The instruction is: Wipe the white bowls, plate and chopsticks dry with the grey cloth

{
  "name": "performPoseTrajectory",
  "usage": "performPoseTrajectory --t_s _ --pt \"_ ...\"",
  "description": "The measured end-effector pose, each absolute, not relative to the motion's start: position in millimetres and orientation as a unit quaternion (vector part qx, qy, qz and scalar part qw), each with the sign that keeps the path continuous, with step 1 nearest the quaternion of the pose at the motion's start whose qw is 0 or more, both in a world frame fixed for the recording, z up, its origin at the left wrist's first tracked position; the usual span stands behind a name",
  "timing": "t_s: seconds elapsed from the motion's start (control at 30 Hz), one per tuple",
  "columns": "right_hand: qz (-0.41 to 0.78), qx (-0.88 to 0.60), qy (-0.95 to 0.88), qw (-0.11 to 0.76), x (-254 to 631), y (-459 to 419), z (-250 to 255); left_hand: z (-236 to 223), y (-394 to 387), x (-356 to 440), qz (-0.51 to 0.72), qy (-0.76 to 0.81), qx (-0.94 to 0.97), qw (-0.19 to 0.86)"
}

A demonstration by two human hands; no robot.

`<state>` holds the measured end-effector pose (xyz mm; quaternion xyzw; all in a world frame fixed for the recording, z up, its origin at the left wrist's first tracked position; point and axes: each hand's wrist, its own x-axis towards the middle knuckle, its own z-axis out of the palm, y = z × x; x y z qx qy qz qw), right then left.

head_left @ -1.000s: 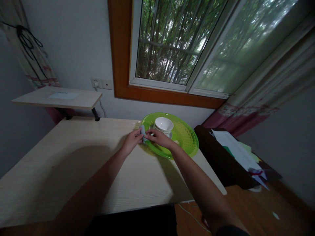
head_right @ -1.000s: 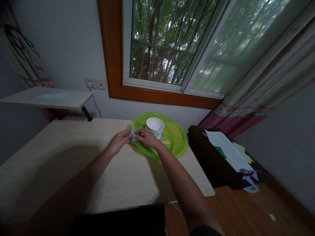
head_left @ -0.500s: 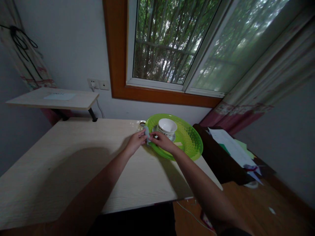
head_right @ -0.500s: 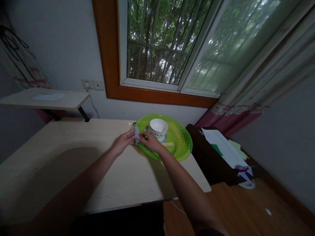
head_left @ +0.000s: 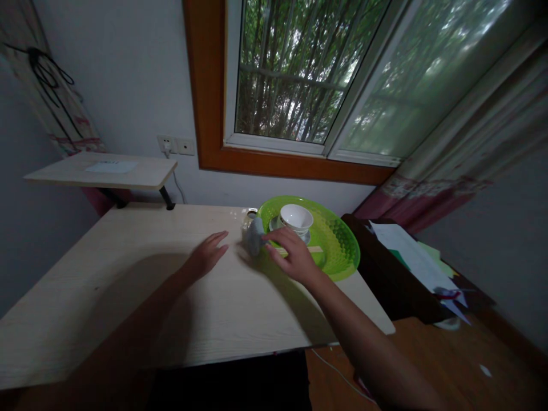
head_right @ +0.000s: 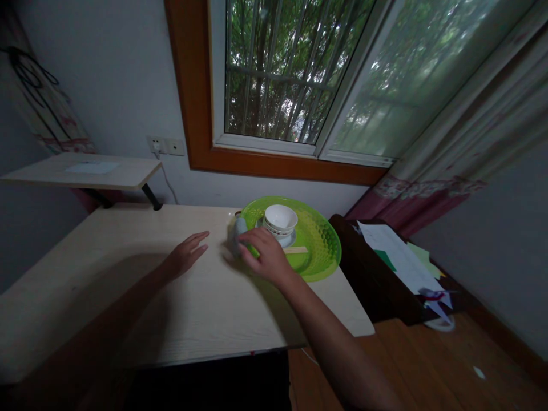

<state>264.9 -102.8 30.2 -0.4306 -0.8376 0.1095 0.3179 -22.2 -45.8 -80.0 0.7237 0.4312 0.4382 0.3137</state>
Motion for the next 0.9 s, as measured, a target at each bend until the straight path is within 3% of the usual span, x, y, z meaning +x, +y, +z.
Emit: performPoseTrajectory --t_s 0.2,0.37,0.9 --pt "0.165 -0.288 -0.923 0.195 226 -135 -21 -115 -86 -94 0.229 0.369 0.891 0.131" --pt "0.131 -0.321 -0.929 0.129 212 -122 -85 -132 -95 -109 0.13 0.338 0.932 0.014" --pt "0.091 -0.347 -0.926 0.115 210 -106 -113 -133 -101 -78 0.081 0.343 0.936 0.018"
